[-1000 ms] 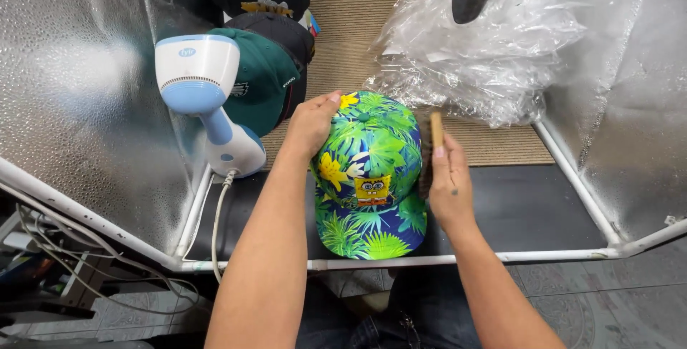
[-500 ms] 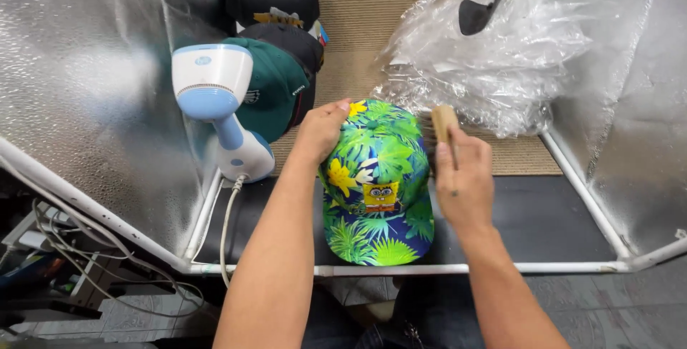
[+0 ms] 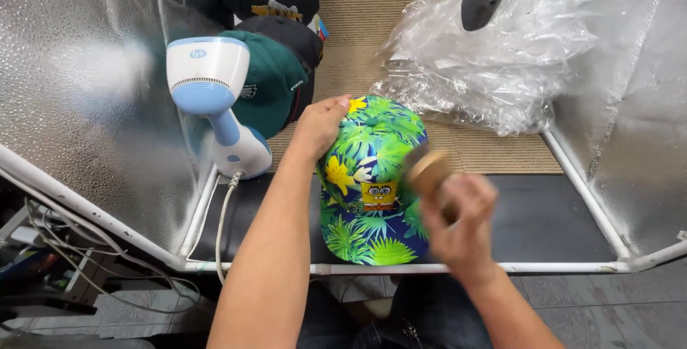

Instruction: Brushing a colorful baseball cap with a wooden brush to clean it

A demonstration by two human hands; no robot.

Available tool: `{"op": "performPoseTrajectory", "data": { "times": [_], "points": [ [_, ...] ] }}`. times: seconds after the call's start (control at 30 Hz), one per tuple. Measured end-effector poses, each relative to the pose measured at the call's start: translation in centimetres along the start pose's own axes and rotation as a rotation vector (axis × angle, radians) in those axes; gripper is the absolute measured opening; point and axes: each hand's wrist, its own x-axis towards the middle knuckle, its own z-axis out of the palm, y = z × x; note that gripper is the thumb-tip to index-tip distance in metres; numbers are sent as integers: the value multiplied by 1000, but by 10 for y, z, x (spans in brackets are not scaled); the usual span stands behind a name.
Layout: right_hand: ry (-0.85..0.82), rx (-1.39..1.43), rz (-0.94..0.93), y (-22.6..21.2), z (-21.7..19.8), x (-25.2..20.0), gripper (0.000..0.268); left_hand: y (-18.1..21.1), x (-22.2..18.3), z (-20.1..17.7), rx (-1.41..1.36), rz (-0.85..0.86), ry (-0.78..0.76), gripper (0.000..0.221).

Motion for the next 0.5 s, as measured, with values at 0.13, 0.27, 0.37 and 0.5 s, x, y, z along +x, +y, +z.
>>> {"op": "performPoseTrajectory", "data": {
  "times": [0.13,0.27,0.37,0.5],
  "points": [
    [-334,171,-223,-25,-13,11,46,15,-12,-3,-75,-56,-132,48],
    [-108,78,-123,51,-10,12,43,2,8,1,14,-11,16,37],
    [-66,-7,-51,39,-21,7,39,-5,3,5,5,-23,7,37],
    [-188,306,-198,-32,-12,16,37,3,-3,0,-12,-25,9,34]
  ]
}}
